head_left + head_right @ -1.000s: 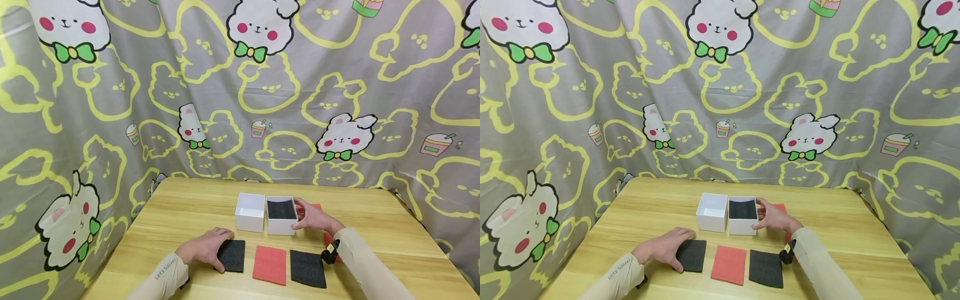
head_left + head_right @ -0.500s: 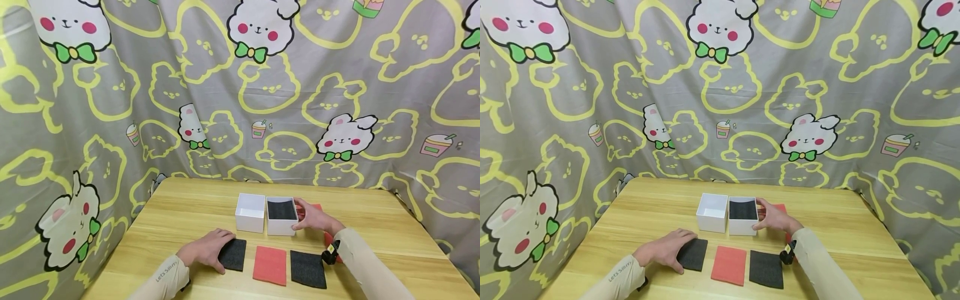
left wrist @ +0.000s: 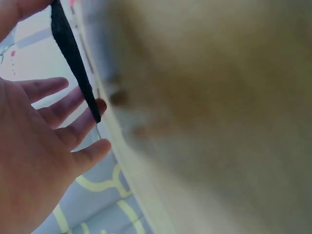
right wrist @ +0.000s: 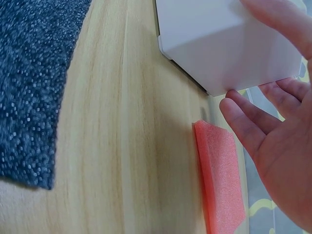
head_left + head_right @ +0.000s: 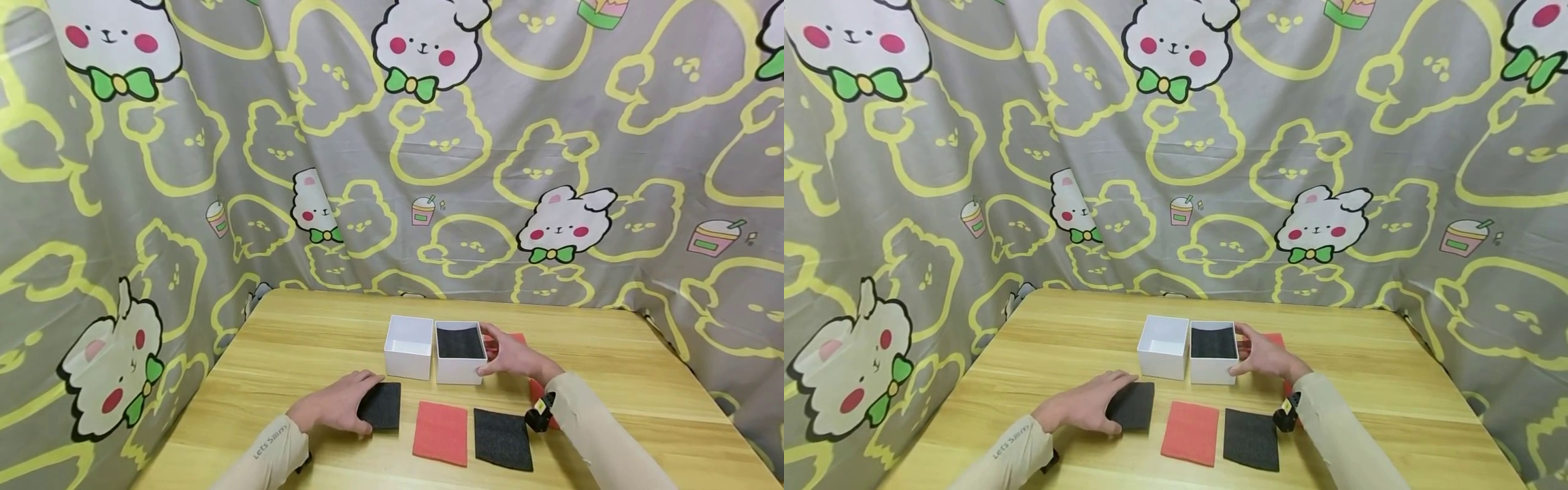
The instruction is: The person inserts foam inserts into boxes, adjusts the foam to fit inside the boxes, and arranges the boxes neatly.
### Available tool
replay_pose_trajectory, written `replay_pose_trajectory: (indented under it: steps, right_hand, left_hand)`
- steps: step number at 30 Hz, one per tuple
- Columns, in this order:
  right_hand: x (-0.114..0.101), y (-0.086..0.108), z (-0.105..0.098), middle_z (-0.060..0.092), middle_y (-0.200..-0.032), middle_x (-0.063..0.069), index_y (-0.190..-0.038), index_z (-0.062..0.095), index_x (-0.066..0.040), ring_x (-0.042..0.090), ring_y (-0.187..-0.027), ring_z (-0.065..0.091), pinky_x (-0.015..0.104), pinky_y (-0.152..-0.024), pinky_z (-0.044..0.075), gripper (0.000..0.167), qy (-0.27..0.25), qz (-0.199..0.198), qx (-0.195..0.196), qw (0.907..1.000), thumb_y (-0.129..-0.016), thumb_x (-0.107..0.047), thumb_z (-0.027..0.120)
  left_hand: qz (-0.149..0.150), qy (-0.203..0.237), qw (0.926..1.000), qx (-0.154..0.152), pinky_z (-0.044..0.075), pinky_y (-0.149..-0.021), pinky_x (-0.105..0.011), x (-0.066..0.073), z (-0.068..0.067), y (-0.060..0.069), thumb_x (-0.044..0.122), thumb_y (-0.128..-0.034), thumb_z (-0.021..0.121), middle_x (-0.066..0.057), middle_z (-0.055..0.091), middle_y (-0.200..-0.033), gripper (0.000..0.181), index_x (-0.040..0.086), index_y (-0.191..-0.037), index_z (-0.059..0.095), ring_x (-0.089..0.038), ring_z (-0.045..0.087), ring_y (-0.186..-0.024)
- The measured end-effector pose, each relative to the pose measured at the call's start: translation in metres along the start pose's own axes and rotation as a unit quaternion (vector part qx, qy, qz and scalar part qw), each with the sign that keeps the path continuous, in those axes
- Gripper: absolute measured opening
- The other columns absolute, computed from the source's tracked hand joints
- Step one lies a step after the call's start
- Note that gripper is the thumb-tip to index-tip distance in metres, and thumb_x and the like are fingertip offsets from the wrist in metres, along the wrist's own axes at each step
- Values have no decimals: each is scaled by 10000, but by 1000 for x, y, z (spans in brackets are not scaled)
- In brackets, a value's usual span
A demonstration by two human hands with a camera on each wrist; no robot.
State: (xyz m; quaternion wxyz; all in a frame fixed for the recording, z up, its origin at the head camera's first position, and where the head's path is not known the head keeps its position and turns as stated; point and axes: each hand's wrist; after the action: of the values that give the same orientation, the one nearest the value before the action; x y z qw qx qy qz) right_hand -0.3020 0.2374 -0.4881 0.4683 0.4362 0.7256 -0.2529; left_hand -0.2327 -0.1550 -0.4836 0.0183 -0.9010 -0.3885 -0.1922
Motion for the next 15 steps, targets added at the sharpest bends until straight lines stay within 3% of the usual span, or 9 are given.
replay_pose_trajectory:
  steps: [6, 15]
  right_hand:
    - [0, 0, 0, 359, -1396, 289, -1471, 130, 32, 395, -1200, 467, 468, -959, 412, 1050, -15, 17, -3, 10000, -710, -114, 839]
    - [0, 1, 0, 388, -1374, 280, -1470, 144, 21, 393, -1191, 474, 469, -957, 414, 1032, 53, -34, -17, 10000, -717, -119, 834]
  left_hand:
    - [6, 353, 9993, 127, 398, -943, -373, 7, -18, 1, 398, -747, 701, -62, 405, -1370, 888, 78, -1472, 300, -160, 439, -1137]
    - [385, 306, 9985, 232, 374, -971, -378, 24, -42, -5, 412, -771, 654, -60, 376, -1418, 877, 113, -1492, 254, -168, 418, -1184]
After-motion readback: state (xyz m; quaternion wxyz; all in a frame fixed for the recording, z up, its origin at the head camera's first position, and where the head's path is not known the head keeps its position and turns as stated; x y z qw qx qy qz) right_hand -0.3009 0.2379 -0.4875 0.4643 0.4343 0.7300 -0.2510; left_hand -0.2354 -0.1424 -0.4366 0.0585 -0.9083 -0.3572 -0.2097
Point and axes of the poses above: each hand's wrist, its own y-axis away from the middle knuckle, its own z-axis out of the palm, x = y × z
